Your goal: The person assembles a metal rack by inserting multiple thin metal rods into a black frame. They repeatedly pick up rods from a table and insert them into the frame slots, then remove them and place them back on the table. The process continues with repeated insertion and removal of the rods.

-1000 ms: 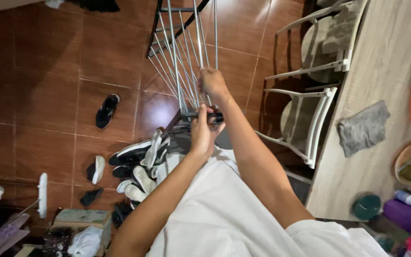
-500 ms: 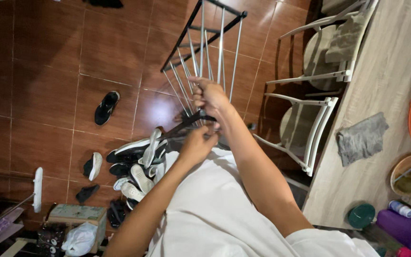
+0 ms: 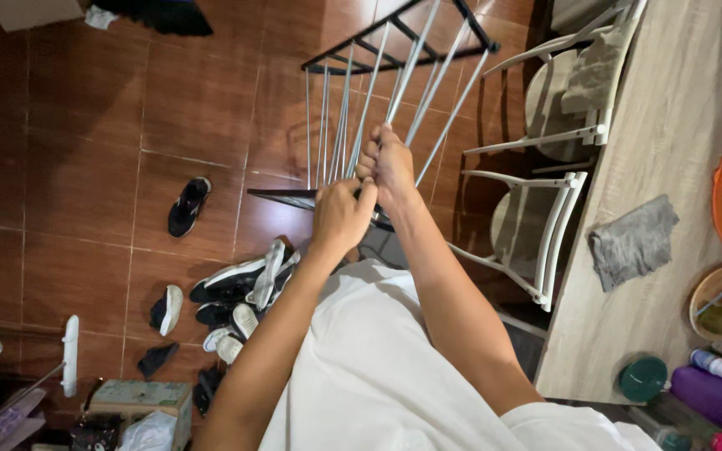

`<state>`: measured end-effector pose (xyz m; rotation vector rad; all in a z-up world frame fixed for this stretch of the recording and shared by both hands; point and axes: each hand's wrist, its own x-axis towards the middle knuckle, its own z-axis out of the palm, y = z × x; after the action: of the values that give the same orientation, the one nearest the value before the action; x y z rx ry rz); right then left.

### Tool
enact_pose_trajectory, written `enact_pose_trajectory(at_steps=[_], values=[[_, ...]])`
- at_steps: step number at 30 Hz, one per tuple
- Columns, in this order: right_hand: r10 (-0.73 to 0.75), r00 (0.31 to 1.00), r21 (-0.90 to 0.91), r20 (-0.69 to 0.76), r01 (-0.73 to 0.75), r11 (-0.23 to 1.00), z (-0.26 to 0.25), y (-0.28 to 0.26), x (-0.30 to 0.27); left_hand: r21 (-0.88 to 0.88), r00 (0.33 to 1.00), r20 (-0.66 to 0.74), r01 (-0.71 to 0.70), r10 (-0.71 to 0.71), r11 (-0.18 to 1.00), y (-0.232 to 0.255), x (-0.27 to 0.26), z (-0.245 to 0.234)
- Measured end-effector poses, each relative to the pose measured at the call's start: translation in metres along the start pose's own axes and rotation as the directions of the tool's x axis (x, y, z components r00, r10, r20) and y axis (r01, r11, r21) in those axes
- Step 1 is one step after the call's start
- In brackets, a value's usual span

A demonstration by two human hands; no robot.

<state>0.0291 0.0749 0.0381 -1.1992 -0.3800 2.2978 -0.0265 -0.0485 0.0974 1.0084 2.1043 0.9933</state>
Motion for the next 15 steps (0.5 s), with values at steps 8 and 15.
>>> enact_pose_trajectory(at_steps=[8,15], values=[[-0.073,0.991,-0.081,-0.116,0.064,0.995,-0.021,0.004,0.011,0.014,0.999,-0.011,-0.035,0.035,0.999,0.0,0.0,0.022],[-0.014,0.985,-0.077,-0.171,0.001,0.997,-0.064,0.023,0.063,0.382,0.983,0.073,-0.183,0.167,0.906,-0.021,-0.022,0.033]])
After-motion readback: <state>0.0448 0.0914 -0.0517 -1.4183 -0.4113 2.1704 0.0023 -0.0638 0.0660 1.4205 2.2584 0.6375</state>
